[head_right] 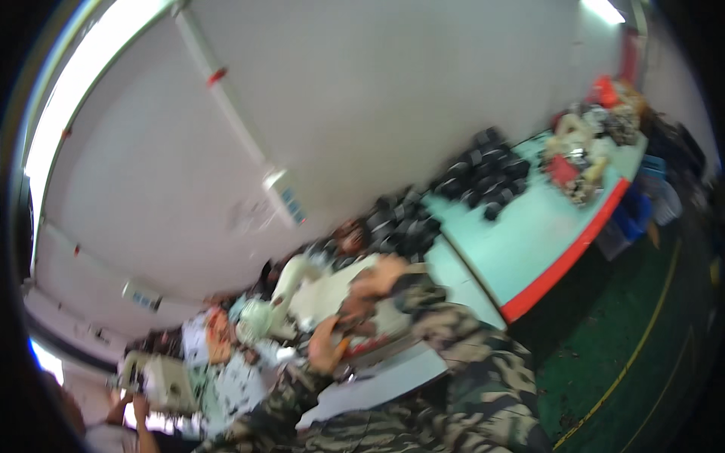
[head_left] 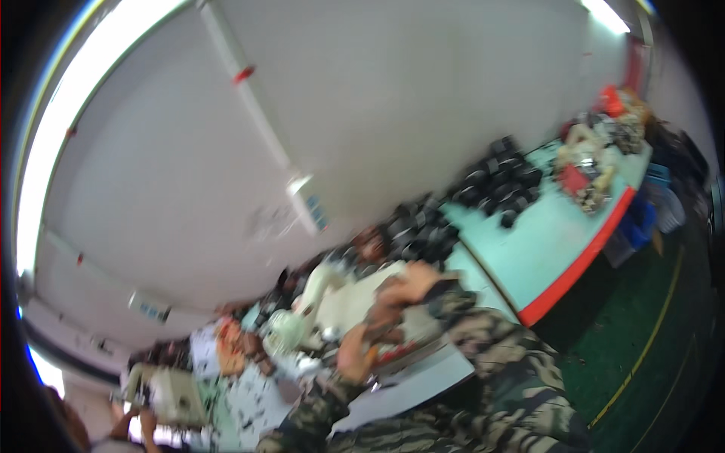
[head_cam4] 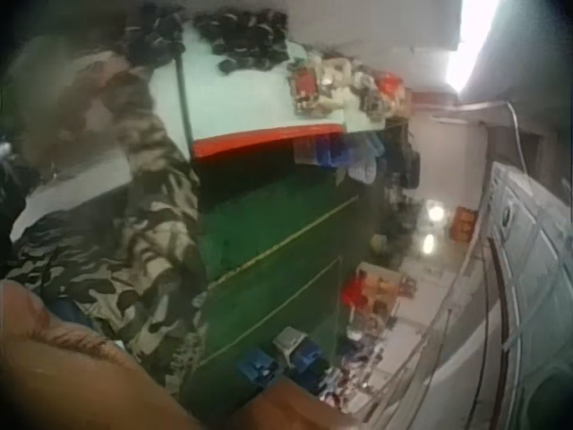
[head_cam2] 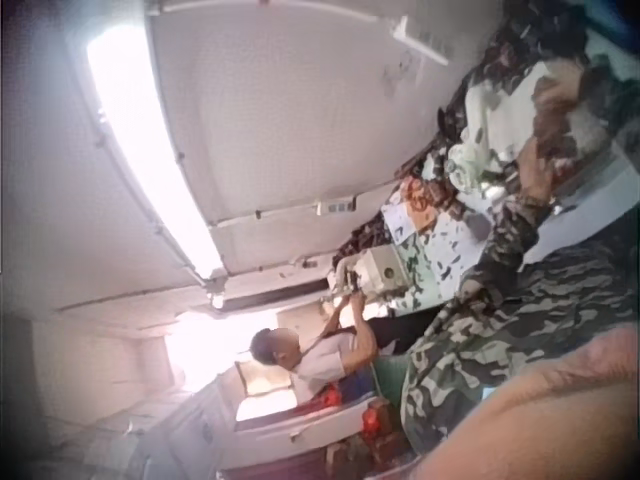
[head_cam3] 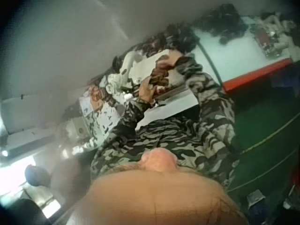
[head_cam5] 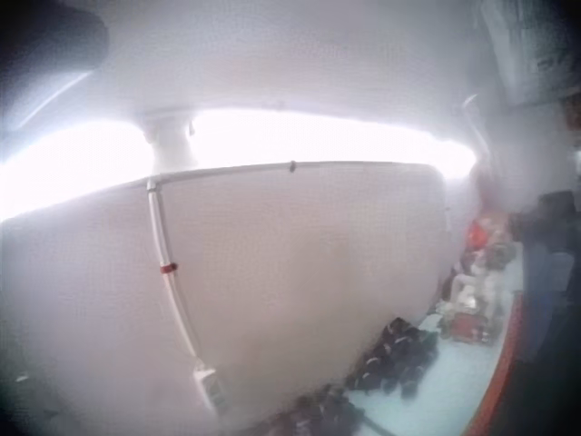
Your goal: The person retrieves bundles of leather pieces from a bag and carries them to a workbench. They remove rubber bands from the bundles and feed the pieces individually through a machine by hand.
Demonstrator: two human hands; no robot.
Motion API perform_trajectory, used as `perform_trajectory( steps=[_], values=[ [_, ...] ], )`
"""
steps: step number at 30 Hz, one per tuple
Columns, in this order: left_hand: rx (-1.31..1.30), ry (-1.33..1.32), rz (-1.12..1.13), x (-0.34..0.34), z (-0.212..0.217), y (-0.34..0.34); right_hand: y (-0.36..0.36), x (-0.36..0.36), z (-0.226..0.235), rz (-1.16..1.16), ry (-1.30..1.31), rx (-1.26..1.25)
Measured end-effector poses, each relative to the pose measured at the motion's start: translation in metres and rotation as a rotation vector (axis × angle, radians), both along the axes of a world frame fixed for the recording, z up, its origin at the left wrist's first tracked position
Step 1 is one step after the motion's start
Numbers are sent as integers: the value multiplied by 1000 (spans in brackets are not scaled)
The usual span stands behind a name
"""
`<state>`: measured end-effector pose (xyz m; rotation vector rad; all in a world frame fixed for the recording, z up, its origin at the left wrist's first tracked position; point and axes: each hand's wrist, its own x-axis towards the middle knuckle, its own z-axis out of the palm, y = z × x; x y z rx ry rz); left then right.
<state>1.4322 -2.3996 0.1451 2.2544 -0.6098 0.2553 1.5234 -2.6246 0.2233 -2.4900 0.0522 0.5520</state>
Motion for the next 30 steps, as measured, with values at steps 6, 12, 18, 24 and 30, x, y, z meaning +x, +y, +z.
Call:
perform_trajectory(
  steps=[6, 12, 18, 24, 30],
  values=[
    [207, 218, -215, 15, -33, 62, 102, -4, -50, 623, -63, -180],
    [30, -74, -264, 14, -11, 43, 109, -10, -80, 456, -52, -209],
    [-6, -23, -154, 21, -13, 36, 96, -2, -85, 189, -120, -63],
    [92, 170, 176, 35, -1, 18, 89, -8, -89, -3, -193, 64],
    [-157, 467, 340, 52, -10, 35, 84, -34, -81, -327, -386, 517]
  ],
)
